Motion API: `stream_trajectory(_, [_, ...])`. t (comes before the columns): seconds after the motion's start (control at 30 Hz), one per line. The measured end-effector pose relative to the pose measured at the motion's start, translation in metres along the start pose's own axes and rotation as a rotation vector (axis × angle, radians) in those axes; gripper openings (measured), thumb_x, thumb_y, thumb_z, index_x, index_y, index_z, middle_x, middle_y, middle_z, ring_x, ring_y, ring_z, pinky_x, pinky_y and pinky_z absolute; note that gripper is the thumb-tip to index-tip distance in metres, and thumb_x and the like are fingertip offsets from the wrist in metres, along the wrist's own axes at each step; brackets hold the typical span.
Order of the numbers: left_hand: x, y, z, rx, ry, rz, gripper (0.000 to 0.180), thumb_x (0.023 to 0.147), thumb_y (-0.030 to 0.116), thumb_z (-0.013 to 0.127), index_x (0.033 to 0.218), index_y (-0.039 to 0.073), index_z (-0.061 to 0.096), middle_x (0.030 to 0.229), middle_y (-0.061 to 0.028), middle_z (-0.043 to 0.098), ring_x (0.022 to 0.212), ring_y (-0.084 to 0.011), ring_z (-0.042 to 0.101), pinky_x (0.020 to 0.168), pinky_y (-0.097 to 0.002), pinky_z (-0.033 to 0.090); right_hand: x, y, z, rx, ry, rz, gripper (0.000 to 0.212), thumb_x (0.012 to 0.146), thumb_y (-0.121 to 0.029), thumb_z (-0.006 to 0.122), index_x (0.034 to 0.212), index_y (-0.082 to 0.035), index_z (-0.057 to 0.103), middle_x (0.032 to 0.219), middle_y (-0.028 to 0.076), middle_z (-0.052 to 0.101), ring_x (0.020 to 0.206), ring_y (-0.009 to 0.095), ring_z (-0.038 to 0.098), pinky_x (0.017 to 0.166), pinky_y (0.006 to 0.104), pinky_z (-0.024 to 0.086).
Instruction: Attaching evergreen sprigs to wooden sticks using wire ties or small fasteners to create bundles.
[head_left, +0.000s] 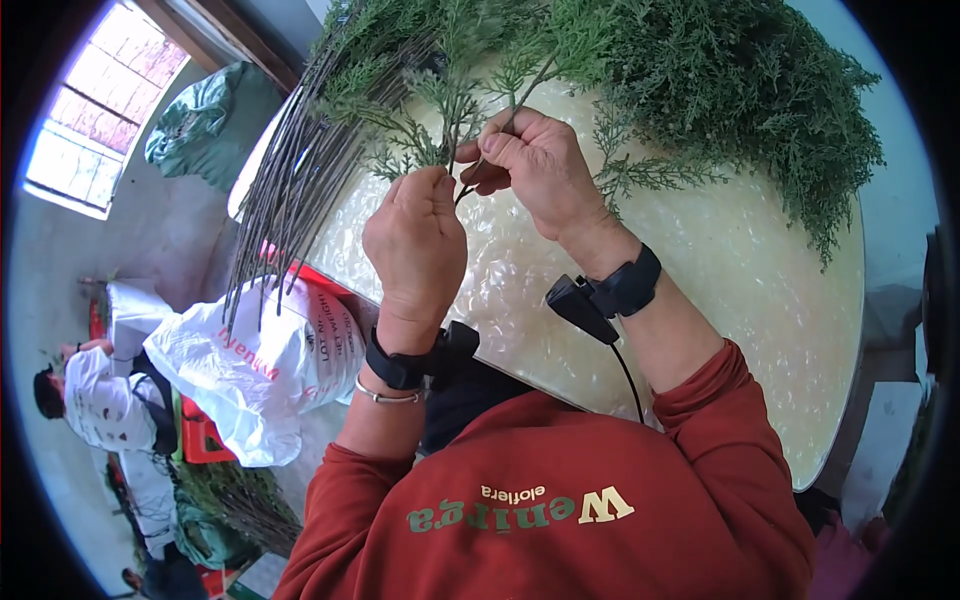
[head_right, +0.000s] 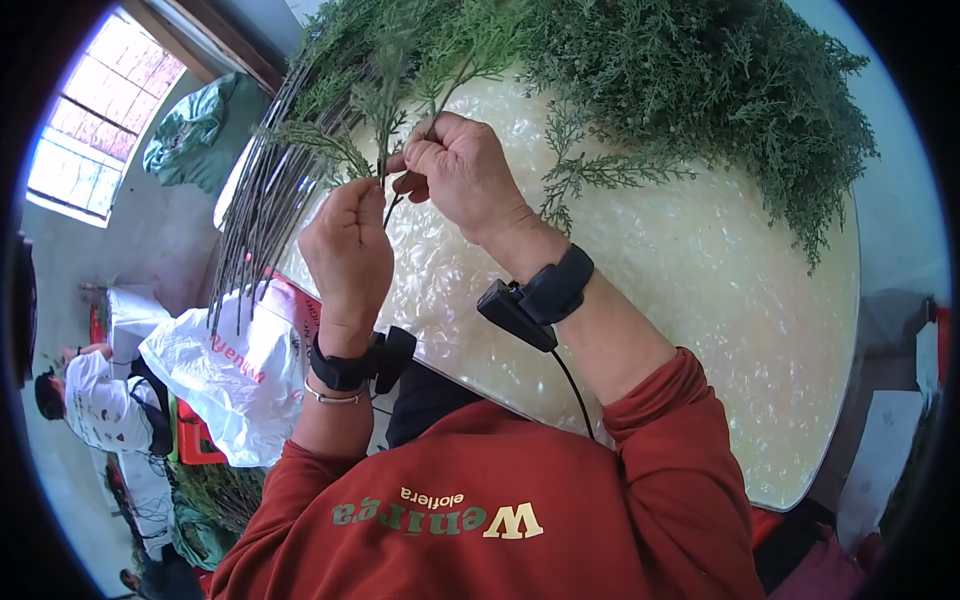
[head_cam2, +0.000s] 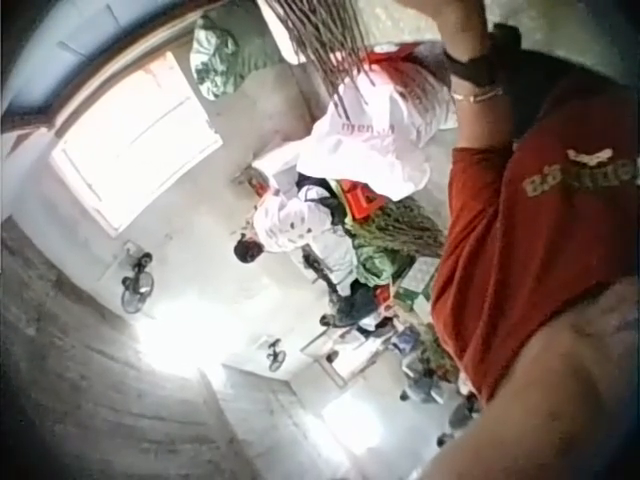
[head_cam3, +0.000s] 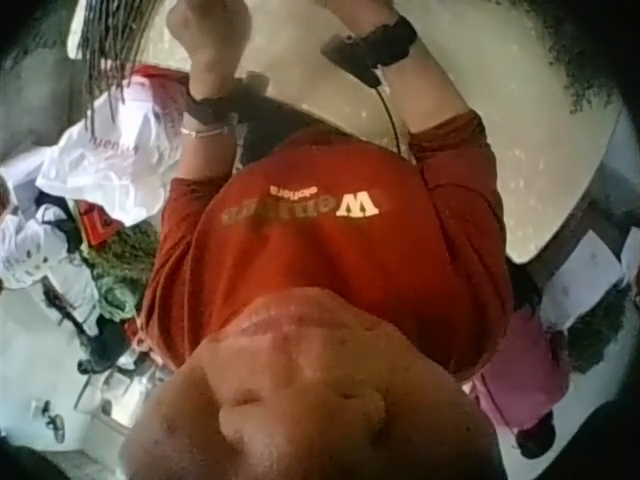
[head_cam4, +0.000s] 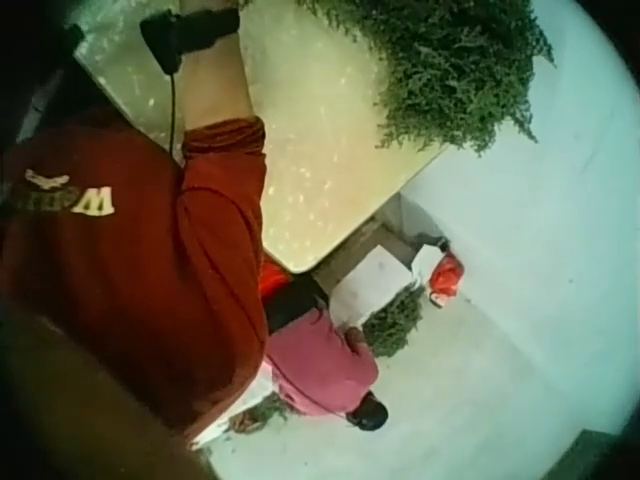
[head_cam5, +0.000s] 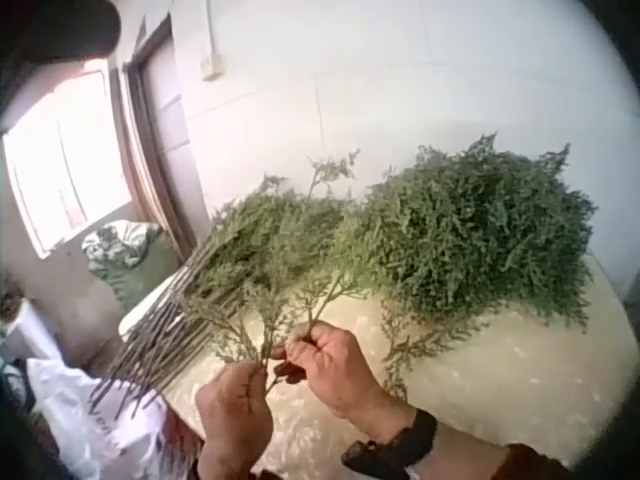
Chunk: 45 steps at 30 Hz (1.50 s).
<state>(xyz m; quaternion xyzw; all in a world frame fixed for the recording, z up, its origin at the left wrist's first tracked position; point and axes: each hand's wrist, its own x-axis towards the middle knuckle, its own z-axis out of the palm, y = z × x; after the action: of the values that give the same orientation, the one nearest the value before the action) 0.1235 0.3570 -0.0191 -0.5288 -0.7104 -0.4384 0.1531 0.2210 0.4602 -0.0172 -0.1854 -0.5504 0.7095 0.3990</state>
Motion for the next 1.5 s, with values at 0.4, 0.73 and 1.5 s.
stream_trajectory(0.4, [0.010, -0.011, -0.006, -0.101, -0.232, -0.244, 0.014, 0.082, 0.010, 0.057, 0.080, -0.003, 0.060, 0.064, -0.0086, 0.060, 0.056, -0.0108, 0.054, 0.052, -0.0256, 0.041, -0.002, 0.007, 0.005, -0.119, -0.096, -0.076, 0.009, 0.087, -0.009, 0.050, 0.081, -0.004, 0.055, 0.088, 0.009, 0.064, 0.076, 0.011, 0.059, 0.057, 0.0221, 0.048])
stream_trajectory(0.73, [0.007, -0.017, -0.008, -0.558, -0.321, -0.473, 0.013, 0.085, 0.010, 0.053, 0.079, -0.001, 0.056, 0.067, -0.0102, 0.062, 0.056, -0.0167, 0.058, 0.052, -0.0276, 0.044, 0.000, 0.000, 0.010, -0.130, -0.066, -0.101, 0.008, 0.085, -0.007, 0.051, 0.080, -0.004, 0.057, 0.087, 0.008, 0.065, 0.069, 0.008, 0.057, 0.051, 0.0206, 0.045])
stream_trajectory(1.5, [0.042, -0.028, -0.038, -0.617, -0.055, -0.404, 0.014, 0.083, 0.011, 0.061, 0.076, 0.001, 0.055, 0.062, -0.0049, 0.059, 0.044, -0.0057, 0.047, 0.041, -0.0181, 0.036, 0.001, -0.074, -0.122, -1.479, -0.220, -0.066, 0.017, 0.067, -0.001, 0.054, 0.080, -0.005, 0.063, 0.070, 0.007, 0.060, 0.061, 0.019, 0.056, 0.058, 0.0282, 0.045])
